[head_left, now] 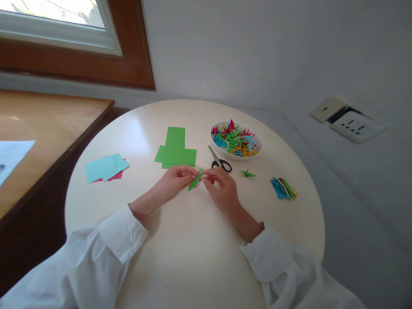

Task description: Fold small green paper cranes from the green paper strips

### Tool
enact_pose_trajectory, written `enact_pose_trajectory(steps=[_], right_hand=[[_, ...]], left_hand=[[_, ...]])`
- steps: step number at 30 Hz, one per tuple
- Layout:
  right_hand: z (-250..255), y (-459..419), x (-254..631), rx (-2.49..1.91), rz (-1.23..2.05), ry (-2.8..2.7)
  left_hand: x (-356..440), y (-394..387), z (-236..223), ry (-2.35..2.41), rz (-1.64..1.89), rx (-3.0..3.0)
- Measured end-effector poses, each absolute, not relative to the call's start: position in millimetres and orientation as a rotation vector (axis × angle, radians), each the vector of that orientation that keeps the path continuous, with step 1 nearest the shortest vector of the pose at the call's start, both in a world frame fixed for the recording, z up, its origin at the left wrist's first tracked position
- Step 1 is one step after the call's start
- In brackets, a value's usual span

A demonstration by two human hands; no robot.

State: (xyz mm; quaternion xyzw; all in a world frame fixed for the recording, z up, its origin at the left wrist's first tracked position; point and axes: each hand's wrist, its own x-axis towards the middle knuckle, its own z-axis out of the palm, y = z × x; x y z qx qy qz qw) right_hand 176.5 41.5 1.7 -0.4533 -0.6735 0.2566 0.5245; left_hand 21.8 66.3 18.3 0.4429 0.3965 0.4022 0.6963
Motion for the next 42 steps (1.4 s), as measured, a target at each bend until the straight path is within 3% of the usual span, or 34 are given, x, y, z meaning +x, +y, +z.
enact_pose_trajectory(steps=[7,28,42], right_hand=[[3,41,179,-0.984,0.321,-1.862],[7,45,186,-0.917,-0.019,-2.201],[12,43,183,-0.891,-0.186,-2.264]], left_hand=[[21,67,15,0.89,0.854,1.071],[19,69,14,0.908,0.781,1.213],[19,68,10,0.778,0.762,0.851]])
